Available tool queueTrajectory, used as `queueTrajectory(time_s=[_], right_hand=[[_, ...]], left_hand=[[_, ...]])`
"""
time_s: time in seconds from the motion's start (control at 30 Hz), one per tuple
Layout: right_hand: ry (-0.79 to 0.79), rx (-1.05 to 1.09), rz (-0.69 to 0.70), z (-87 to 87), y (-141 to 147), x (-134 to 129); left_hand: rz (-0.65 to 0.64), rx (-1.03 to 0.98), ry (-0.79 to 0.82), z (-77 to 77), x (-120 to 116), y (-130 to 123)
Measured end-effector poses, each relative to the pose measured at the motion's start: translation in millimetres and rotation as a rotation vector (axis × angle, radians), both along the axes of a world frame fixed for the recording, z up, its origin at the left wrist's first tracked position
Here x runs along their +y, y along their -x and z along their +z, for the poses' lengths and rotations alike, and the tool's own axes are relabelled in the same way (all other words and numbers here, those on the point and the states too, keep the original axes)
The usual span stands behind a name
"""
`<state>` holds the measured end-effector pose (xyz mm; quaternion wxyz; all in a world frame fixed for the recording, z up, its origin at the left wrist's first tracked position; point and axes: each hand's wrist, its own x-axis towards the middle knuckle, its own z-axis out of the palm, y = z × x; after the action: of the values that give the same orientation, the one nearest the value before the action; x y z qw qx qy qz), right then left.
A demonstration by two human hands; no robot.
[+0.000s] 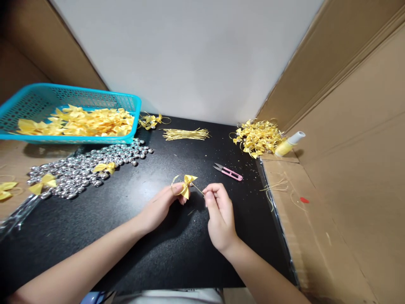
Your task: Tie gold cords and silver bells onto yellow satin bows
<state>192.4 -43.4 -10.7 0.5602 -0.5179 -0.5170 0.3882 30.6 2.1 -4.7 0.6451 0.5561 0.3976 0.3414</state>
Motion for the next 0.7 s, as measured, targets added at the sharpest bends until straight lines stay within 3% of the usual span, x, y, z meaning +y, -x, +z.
queueTrajectory(time_s=[0.2,0.43,0.7], right_hand=[[0.005,-0.027,0.147,4.1,6.7,0.1],[0.009,-0.145,0.059,10.2,9.3,2.9],[0.157,-0.092,0.09,12.0,7.2,5.6]], left_hand=[[-0.038,-0.073,-0.008,-5.3,-5.1,-4.0],[-0.104,-0.039,0.004,-4.8,-5.7,-4.6],[-0.118,0.075,-0.171,-1.6,-3.6,-0.5]])
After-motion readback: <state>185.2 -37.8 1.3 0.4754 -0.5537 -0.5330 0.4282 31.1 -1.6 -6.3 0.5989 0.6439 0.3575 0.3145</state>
